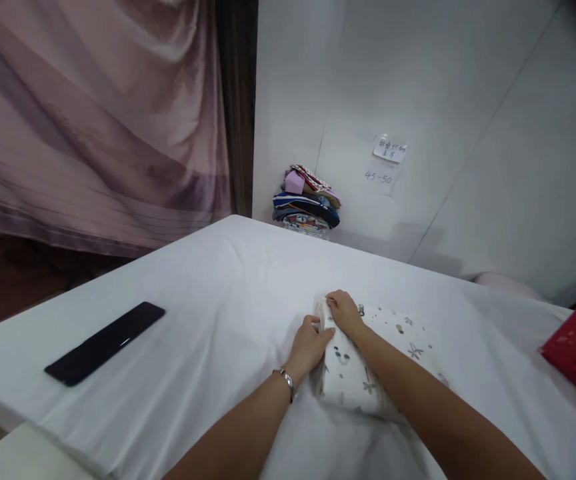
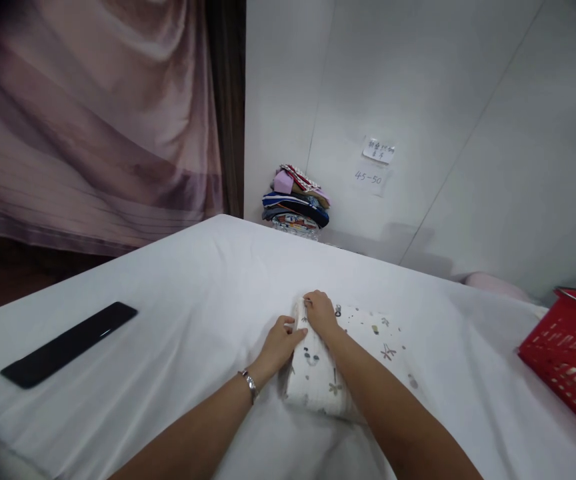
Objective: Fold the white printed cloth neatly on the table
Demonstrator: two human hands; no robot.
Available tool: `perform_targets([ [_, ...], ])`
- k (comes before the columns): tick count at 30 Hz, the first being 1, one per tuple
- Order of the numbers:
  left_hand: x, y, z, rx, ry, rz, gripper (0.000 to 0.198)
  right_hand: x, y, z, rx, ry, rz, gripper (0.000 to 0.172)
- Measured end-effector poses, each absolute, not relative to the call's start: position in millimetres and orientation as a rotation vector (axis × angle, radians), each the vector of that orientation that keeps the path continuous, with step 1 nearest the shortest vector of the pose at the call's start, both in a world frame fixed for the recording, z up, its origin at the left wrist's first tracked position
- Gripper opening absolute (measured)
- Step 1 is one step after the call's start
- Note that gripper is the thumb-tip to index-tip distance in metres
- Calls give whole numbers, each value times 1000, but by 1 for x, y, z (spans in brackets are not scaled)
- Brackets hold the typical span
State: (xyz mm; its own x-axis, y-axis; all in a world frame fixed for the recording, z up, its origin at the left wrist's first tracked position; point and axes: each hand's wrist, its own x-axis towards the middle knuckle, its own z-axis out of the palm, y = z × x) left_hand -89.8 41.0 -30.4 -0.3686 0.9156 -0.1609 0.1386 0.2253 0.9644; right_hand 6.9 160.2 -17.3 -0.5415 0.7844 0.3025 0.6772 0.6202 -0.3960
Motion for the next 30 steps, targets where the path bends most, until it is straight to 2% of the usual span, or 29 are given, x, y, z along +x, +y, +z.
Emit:
perform_targets([
  [9, -91, 43, -34, 957, 1639, 1238, 38, 6, 158, -12, -1154, -2428, 289, 23],
  [12, -91, 44, -36, 967, 1637, 1235, 36, 8, 149, -8, -1054, -2393, 285, 29],
  [17, -92, 46, -34, 1024, 1697, 1218, 34, 6, 131, -8, -985, -2561, 604, 47],
  [23, -94, 49, -35, 1007, 1699, 1194, 39, 8, 131, 2, -991, -2575, 837, 56],
  [25, -95, 50, -37, 994, 1684, 1194, 41, 19, 132, 7, -987, -2559, 799, 58],
  [30, -96, 53, -43, 1013, 1670, 1200, 39, 56, 132, 1, -1105, -2602, 454, 62],
])
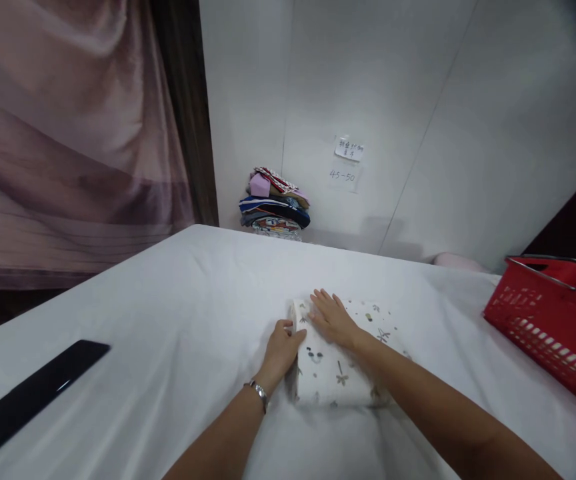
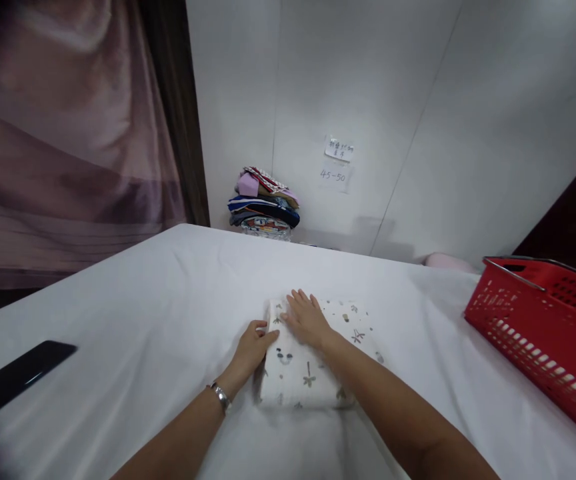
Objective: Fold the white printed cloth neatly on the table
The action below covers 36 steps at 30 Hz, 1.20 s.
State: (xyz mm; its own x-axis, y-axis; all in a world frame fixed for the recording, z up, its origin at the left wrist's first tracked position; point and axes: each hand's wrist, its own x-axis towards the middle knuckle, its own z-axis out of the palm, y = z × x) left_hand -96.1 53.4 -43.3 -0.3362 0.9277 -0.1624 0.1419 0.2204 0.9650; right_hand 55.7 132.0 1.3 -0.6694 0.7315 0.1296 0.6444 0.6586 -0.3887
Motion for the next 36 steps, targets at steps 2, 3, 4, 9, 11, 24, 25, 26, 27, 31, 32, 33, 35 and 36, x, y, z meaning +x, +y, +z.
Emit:
perform_targets([
  [2, -96, 54, -43, 1019, 1678, 1182, 37, 64, 134, -5, -1183, -2642, 390, 63],
  [3, -96, 54, -42, 1019, 1682, 1175, 37, 66, 135, -8, -1209, -2661, 375, 64],
  [4, -96, 54, -40, 1017, 1685, 1170, 36, 66, 136, -8, -1225, -2679, 371, 64],
  [9, -97, 51, -34, 1018, 1671, 1171, 36, 75, 136, 9, -1252, -2719, 419, 70],
  [11, -97, 51, -35, 1031, 1666, 1170, 37, 88, 135, 14, -1266, -2681, 331, 70],
  [24, -99, 51, -31, 998, 1693, 1144, 41, 134, 146, 3, -1559, -2659, 327, 70],
  [25, -99, 51, -32, 991, 1687, 1152, 41, 139, 146, 4, -1578, -2628, 291, 70],
  [26, -99, 51, -32, 985, 1682, 1157, 42, 145, 146, 4, -1615, -2592, 248, 70],
  [27, -99, 52, -33, 984, 1682, 1158, 42, 150, 146, 3, -1666, -2558, 214, 69],
  [31, -99, 52, -34, 1026, 1691, 1176, 41, 166, 151, -8, -1830, -2504, 249, 67],
  [32, -99, 52, -33, 1031, 1692, 1183, 41, 167, 153, -9, -1832, -2503, 271, 67],
  [33, -99, 52, -33, 1030, 1691, 1191, 41, 168, 154, -9, -1828, -2502, 301, 67],
  [35, -99, 51, -33, 1012, 1682, 1203, 41, 171, 157, -6, -1814, -2489, 376, 67],
  [36, -99, 51, -32, 1002, 1673, 1207, 41, 174, 157, -5, -1809, -2471, 395, 68],
])
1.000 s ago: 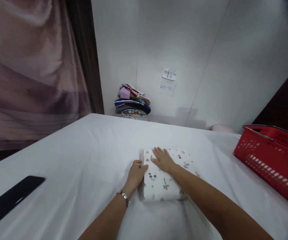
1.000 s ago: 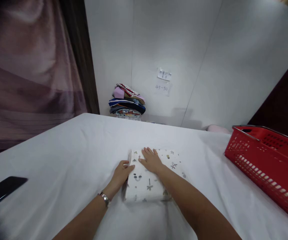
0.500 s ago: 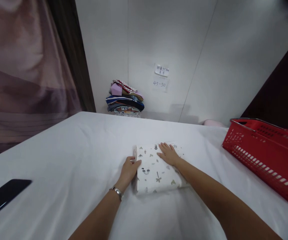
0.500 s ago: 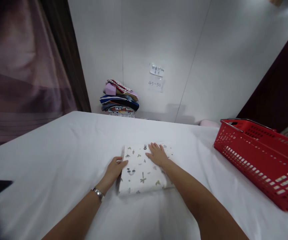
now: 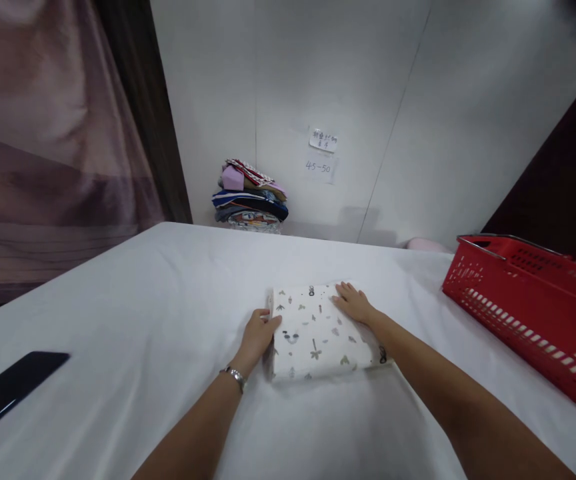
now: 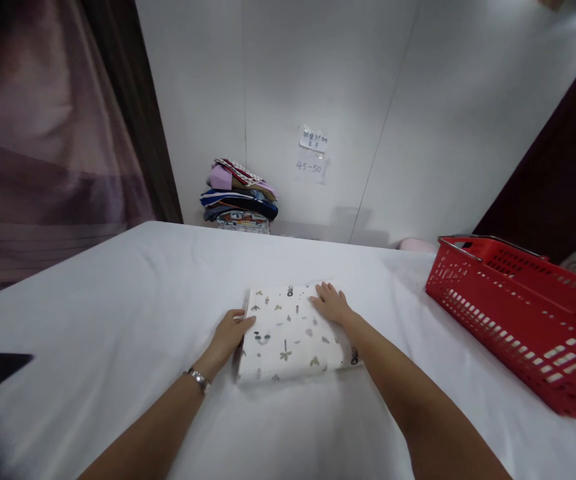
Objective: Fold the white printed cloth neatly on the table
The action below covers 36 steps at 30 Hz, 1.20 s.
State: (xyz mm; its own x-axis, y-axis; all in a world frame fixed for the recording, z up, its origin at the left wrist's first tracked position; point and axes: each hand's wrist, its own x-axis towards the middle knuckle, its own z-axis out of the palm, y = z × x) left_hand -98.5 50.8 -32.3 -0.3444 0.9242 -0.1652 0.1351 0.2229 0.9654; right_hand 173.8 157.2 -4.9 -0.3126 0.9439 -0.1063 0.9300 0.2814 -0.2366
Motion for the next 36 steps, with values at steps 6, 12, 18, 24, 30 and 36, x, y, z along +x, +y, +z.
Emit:
perform_targets([
  [6, -99, 52, -34, 958, 1641, 1225, 42, 198, 154, -18, -1811, -2330, 461, 69],
  [12, -100, 52, -35, 1010, 1652, 1195, 41, 209, 147, -15, -1685, -2073, 745, 69],
  [18, -100, 52, -35, 997, 1634, 1191, 41, 231, 93, -5, -1774, -1715, 888, 69],
  [24, -98, 51, -31, 978, 1630, 1198, 40, 243, 39, -4, -1742, -1512, 1011, 71],
  [30, -97, 45, -9, 910, 1641, 1131, 42, 240, 14, 7, -1658, -1450, 1129, 70],
  [36, -100, 42, 0, 875, 1679, 1070, 53, 244, 6, -11, -1819, -1645, 948, 73],
])
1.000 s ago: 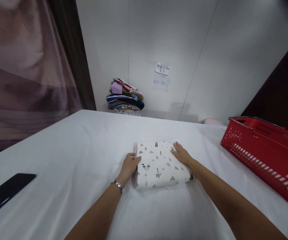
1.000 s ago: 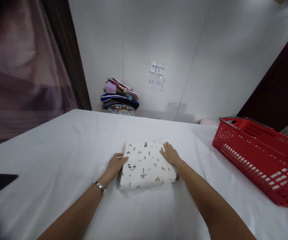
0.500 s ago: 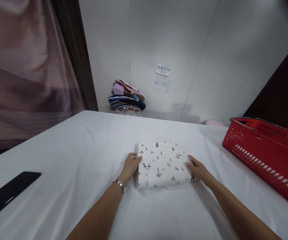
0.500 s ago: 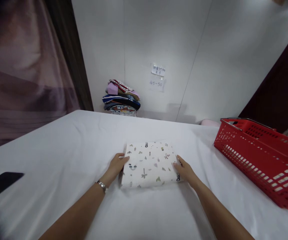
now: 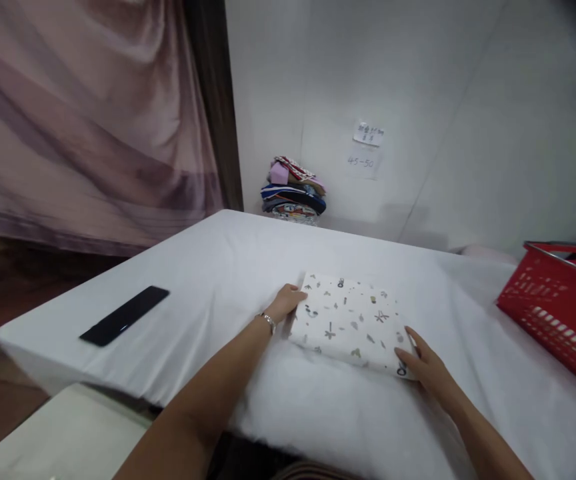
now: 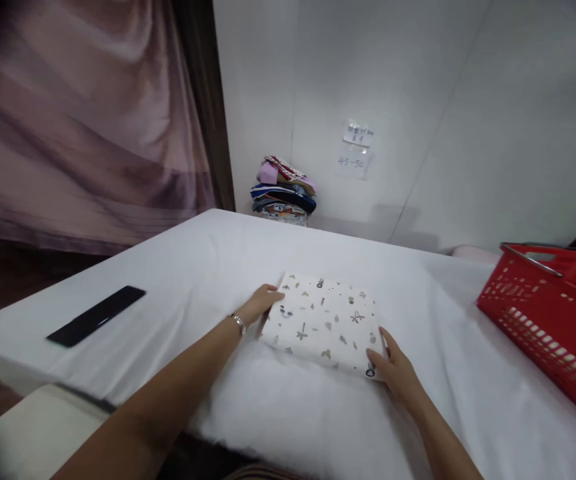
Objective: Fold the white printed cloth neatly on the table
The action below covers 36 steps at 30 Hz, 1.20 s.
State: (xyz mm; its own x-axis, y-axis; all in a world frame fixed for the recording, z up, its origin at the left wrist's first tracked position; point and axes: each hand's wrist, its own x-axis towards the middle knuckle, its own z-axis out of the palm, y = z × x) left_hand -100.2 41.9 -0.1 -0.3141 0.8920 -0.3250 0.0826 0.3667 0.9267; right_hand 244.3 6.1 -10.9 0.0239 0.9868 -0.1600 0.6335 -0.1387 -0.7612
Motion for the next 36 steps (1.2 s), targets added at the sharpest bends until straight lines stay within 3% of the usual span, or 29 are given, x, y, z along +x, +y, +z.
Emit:
perform_targets([
  [7, -105, 19, 14, 800, 1563, 992, 55, 253, 6, -21, -1861, -1869, 725, 74],
  [13, -107, -22, 9, 895, 1578, 975, 80, 250, -2, -13, -1940, -1994, 564, 75],
  [18, -100, -28, -1, 1019, 1741, 954, 72, 226, -6, 3, -1538, -2243, 205, 62],
  [26, -93, -22, -7, 1107, 1952, 920, 57, 126, -10, 27, -933, -2673, 230, 55],
  [36, -93, -25, -12, 1193, 1972, 905, 54, 97, -3, 5, -963, -2922, 498, 64],
])
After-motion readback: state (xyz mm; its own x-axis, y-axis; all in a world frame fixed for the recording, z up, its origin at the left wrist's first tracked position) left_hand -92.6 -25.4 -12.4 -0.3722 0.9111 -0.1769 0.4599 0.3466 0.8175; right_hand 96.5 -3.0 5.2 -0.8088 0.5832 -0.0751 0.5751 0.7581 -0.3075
